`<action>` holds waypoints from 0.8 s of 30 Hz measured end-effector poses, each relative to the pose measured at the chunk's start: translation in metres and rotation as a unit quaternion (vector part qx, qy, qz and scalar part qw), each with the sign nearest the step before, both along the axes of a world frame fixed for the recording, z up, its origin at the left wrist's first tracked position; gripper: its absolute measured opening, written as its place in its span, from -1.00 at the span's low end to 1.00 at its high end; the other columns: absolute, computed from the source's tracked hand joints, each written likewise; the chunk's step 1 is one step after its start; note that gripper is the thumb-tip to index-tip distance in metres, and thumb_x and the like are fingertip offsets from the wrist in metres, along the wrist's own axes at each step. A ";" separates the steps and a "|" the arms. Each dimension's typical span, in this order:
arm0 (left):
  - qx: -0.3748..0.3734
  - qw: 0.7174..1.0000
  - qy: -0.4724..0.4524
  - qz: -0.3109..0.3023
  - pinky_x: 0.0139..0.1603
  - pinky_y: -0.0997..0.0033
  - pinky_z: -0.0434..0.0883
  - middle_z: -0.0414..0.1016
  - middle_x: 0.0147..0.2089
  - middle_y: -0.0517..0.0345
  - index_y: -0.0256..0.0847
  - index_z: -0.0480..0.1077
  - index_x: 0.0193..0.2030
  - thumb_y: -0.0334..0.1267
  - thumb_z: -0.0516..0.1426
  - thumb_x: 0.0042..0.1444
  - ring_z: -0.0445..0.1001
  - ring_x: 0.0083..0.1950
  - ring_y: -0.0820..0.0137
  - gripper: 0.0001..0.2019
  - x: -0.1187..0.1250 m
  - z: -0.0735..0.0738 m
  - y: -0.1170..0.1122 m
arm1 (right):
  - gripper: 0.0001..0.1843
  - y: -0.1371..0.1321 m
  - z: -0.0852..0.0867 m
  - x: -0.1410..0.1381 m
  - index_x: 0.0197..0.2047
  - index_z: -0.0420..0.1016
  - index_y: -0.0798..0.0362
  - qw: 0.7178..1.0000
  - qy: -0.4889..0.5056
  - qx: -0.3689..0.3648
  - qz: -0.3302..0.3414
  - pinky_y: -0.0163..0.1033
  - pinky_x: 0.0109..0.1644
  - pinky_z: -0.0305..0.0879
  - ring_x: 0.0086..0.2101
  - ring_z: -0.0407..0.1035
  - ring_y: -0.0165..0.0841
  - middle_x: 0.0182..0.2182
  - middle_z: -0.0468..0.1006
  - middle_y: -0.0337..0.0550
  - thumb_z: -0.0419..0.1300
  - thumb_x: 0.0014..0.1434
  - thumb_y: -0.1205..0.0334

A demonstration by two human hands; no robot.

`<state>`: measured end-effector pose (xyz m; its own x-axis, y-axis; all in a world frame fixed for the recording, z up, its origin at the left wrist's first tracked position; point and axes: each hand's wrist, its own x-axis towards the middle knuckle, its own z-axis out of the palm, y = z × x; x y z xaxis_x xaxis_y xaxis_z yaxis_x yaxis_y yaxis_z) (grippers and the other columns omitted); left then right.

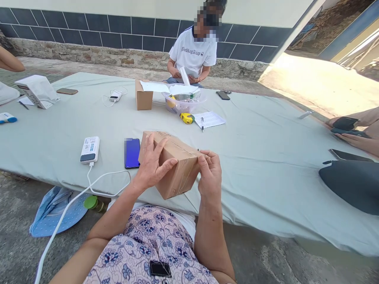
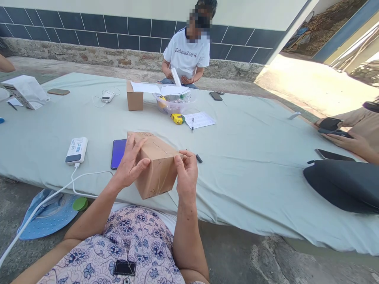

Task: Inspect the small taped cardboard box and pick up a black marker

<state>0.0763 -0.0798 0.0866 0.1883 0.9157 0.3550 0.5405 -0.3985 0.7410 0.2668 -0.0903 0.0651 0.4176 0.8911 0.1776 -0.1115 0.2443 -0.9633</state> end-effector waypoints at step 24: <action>0.028 0.996 -0.053 -0.067 0.56 -0.27 -0.05 -0.07 0.63 -0.13 -0.01 0.26 0.44 0.36 0.09 0.23 -0.18 0.65 -0.09 -0.24 -0.004 0.000 0.009 | -0.47 0.006 -0.005 -0.003 -0.15 0.61 -0.01 0.999 0.035 0.012 -0.024 -0.25 -0.23 0.33 -0.27 0.40 -0.33 -0.24 0.58 -0.17 0.33 0.06 -0.31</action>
<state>0.0725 -0.0705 0.0863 0.2657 0.8628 0.4301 0.3997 -0.5046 0.7653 0.2639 -0.0847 0.0603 0.4717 0.8657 0.1675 -0.1669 0.2742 -0.9471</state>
